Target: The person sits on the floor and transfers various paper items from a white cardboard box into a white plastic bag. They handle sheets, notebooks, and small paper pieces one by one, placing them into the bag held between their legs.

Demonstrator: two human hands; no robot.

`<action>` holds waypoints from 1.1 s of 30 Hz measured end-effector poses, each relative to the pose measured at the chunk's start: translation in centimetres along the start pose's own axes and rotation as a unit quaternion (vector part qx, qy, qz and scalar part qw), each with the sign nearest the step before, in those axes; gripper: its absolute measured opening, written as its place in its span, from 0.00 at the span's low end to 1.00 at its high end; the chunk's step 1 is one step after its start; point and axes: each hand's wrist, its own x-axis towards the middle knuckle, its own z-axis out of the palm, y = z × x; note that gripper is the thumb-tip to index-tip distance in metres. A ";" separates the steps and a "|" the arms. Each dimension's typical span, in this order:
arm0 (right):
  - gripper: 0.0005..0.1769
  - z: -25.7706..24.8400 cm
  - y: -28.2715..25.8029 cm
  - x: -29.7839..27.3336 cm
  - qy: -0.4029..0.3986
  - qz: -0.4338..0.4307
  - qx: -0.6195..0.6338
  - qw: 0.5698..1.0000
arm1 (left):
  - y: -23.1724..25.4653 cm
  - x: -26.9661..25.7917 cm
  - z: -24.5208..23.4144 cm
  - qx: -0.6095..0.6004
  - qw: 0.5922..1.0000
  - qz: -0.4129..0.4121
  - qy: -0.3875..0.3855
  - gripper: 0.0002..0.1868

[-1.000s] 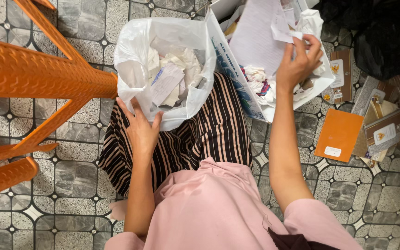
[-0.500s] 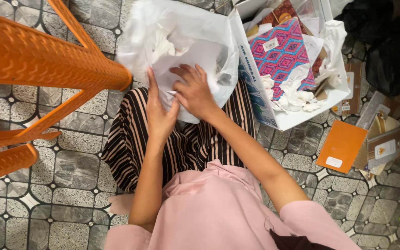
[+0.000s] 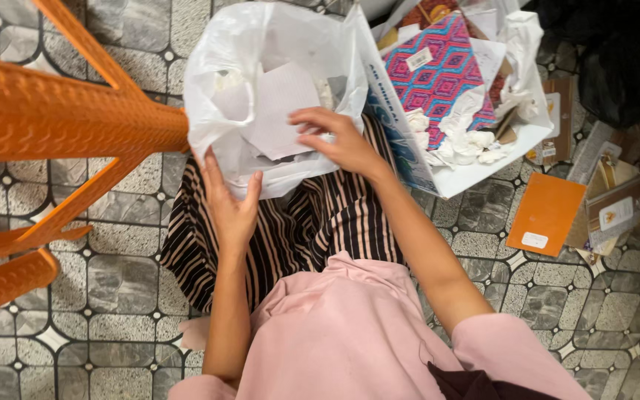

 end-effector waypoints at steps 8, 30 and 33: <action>0.28 -14.5 2.7 -12.6 0.458 0.069 -0.366 0.807 | 5.4 -2.4 1.9 0.095 0.994 -0.029 -0.046 0.57; 0.12 -10.9 -5.7 -9.9 0.394 -0.169 0.190 0.883 | 4.0 0.0 0.0 0.038 0.999 0.008 -0.011 0.46; 0.12 -5.9 -7.0 -4.9 0.349 -0.164 0.204 0.900 | 3.5 1.6 -0.1 0.028 0.999 0.023 -0.007 0.47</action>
